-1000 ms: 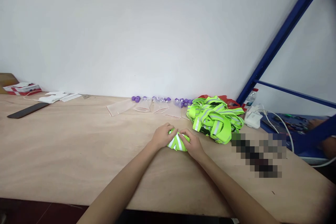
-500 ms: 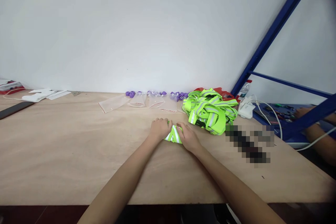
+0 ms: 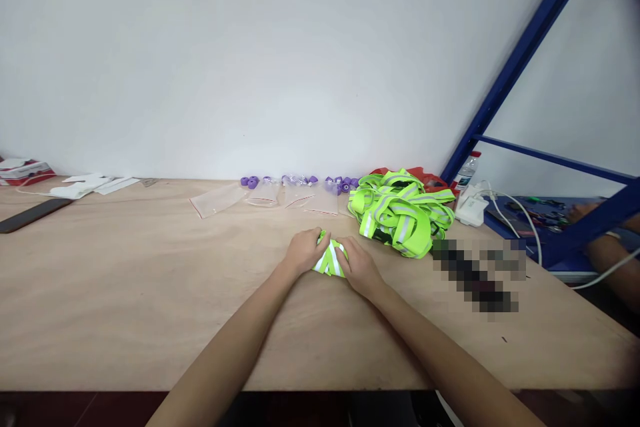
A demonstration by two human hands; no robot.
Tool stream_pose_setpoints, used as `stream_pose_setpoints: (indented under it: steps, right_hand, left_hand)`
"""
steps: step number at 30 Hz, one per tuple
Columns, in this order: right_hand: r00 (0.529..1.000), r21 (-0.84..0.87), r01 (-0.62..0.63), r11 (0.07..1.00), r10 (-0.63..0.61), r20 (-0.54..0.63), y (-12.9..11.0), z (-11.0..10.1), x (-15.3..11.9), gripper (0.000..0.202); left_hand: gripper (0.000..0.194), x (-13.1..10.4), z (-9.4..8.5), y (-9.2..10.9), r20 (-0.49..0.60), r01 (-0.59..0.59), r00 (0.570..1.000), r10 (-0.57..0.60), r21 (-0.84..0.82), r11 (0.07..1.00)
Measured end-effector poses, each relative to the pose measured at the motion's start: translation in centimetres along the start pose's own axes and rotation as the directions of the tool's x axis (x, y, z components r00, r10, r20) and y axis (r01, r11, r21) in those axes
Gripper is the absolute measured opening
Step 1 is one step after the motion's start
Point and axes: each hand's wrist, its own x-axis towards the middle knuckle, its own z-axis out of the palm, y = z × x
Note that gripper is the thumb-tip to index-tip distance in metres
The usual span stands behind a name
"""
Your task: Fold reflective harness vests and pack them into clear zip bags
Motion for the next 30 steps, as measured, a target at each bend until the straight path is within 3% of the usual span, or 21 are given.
stream_pose_setpoints:
  steps: [6, 10, 13, 16, 20, 23, 26, 30]
  right_hand:
    - [0.999, 0.257, -0.045, 0.965, 0.048, -0.005, 0.3, -0.1, 0.0, 0.030]
    - [0.998, 0.332, -0.064, 0.941, 0.068, -0.002, 0.6, -0.1, 0.1, 0.061]
    - [0.999, 0.342, -0.048, 0.938, 0.037, 0.040, 0.4, -0.4, 0.1, 0.069]
    - [0.999, 0.355, -0.028, 0.934, 0.017, 0.034, 0.0, -0.8, 0.0, 0.068]
    - [0.999, 0.375, -0.022, 0.927, 0.006, 0.045, -0.4, -1.1, 0.0, 0.062]
    - [0.998, 0.370, -0.017, 0.929, -0.003, 0.055, -0.6, -1.1, 0.1, 0.045]
    - [0.999, 0.358, -0.031, 0.933, 0.017, 0.041, -0.5, -1.1, 0.0, 0.037]
    - [0.995, 0.358, -0.088, 0.929, 0.096, -0.004, -0.1, -1.3, -0.1, 0.035]
  left_hand:
    - [0.029, -0.2, 0.1, -0.2, -0.058, -0.079, 0.996, 0.074, -0.092, 0.993]
    - [0.024, -0.5, 0.2, -0.1, -0.100, -0.173, 0.983, 0.152, -0.254, 0.952]
    - [0.020, -1.0, -0.1, 0.2, -0.127, -0.267, 0.963, 0.238, -0.314, 0.911]
    - [0.017, -1.3, -0.1, 0.4, -0.145, -0.313, 0.950, 0.278, -0.377, 0.872]
    - [0.034, -1.2, 0.4, 0.3, -0.174, -0.218, 0.973, 0.148, -0.507, 0.834]
    - [0.046, -1.0, 0.5, -0.1, -0.180, -0.201, 0.977, 0.111, -0.629, 0.751]
    - [0.040, -1.2, -0.3, -1.0, -0.129, -0.174, 0.985, 0.117, -0.732, 0.658]
    - [0.025, -1.6, -1.5, -2.8, -0.158, -0.230, 0.973, 0.168, -0.687, 0.689]
